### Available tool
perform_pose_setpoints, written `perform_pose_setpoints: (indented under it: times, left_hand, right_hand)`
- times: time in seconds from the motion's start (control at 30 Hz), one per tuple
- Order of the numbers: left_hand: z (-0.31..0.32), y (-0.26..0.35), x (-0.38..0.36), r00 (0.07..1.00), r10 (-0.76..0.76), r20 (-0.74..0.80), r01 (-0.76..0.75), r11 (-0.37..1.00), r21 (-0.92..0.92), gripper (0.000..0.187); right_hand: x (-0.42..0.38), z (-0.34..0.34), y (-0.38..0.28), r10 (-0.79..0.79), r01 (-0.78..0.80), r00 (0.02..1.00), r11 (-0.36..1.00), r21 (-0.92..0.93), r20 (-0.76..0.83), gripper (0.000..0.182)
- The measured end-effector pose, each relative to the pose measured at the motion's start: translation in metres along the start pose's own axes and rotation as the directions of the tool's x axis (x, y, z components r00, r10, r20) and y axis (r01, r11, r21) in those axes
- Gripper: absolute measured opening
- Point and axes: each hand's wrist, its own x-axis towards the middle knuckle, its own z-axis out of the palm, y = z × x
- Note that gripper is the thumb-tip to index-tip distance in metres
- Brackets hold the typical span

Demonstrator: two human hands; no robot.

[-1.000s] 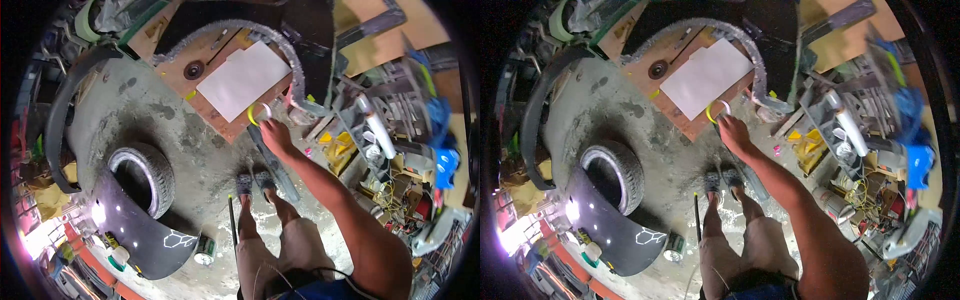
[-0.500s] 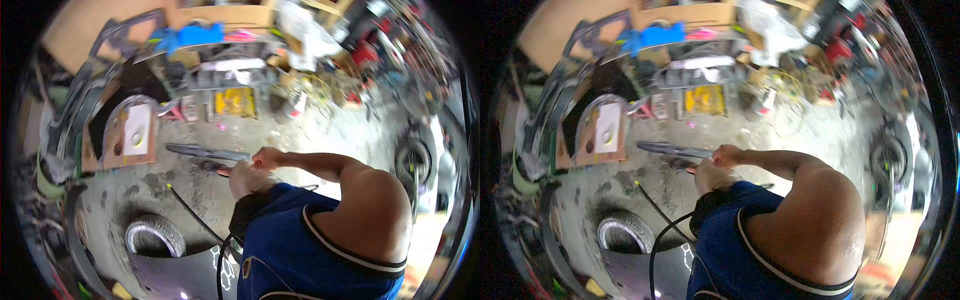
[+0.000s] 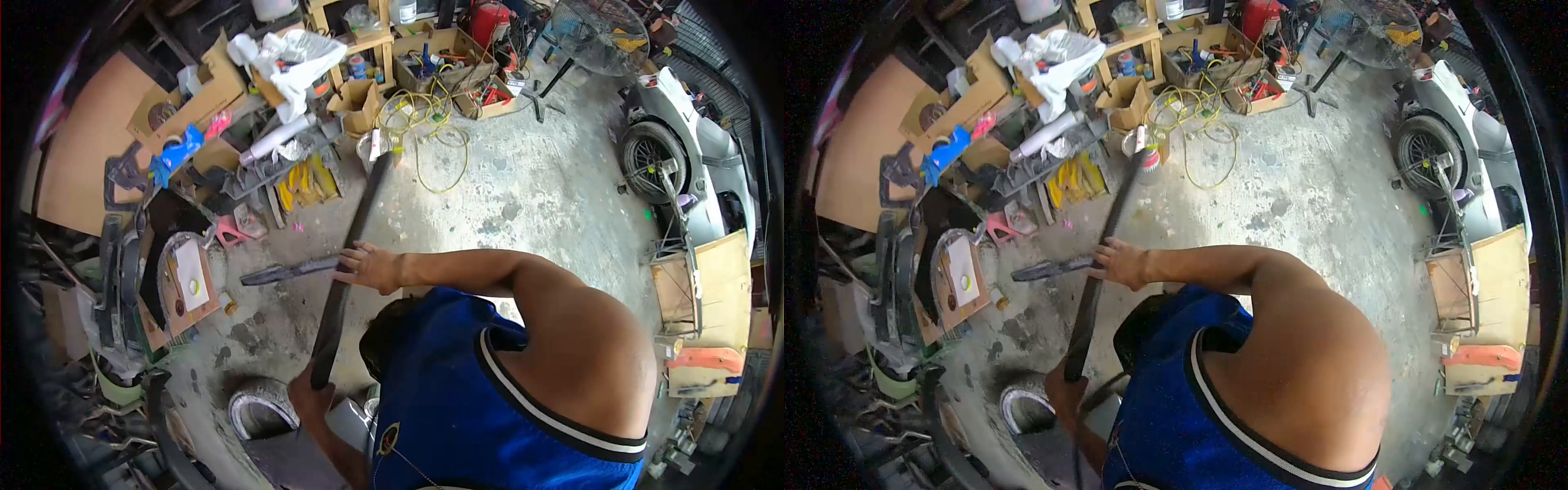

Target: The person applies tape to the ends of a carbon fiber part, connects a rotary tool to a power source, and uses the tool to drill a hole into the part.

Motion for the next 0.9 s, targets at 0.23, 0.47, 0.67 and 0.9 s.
perform_pose_setpoints:
  times: [0.23, 0.47, 0.67, 0.9]
  left_hand:
    - [0.081, 0.170, 0.032, 0.851, 0.524, -0.038, -0.505, 0.837, 0.212, 0.063]
    - [0.240, 0.297, 0.037, 0.844, 0.500, -0.195, -0.534, 0.818, -0.215, 0.077]
    - [0.312, 0.328, 0.046, 0.540, 0.368, 0.757, 0.034, 0.889, -0.456, 0.058]
    - [0.333, 0.323, -0.050, 0.710, 0.285, 0.643, -0.144, 0.954, -0.264, 0.056]
  right_hand:
    - [-0.141, 0.030, 0.104, 0.180, -0.267, 0.873, 0.954, 0.135, 0.453, 0.050]
    - [-0.412, 0.064, 0.180, 0.491, -0.790, 0.410, 0.612, 0.031, 0.768, 0.043]
    - [-0.663, 0.132, 0.176, 0.768, -0.959, -0.050, 0.140, -0.245, 0.638, 0.039]
    - [-0.831, 0.198, 0.123, 0.626, -0.783, -0.473, -0.622, 0.032, 0.620, 0.050]
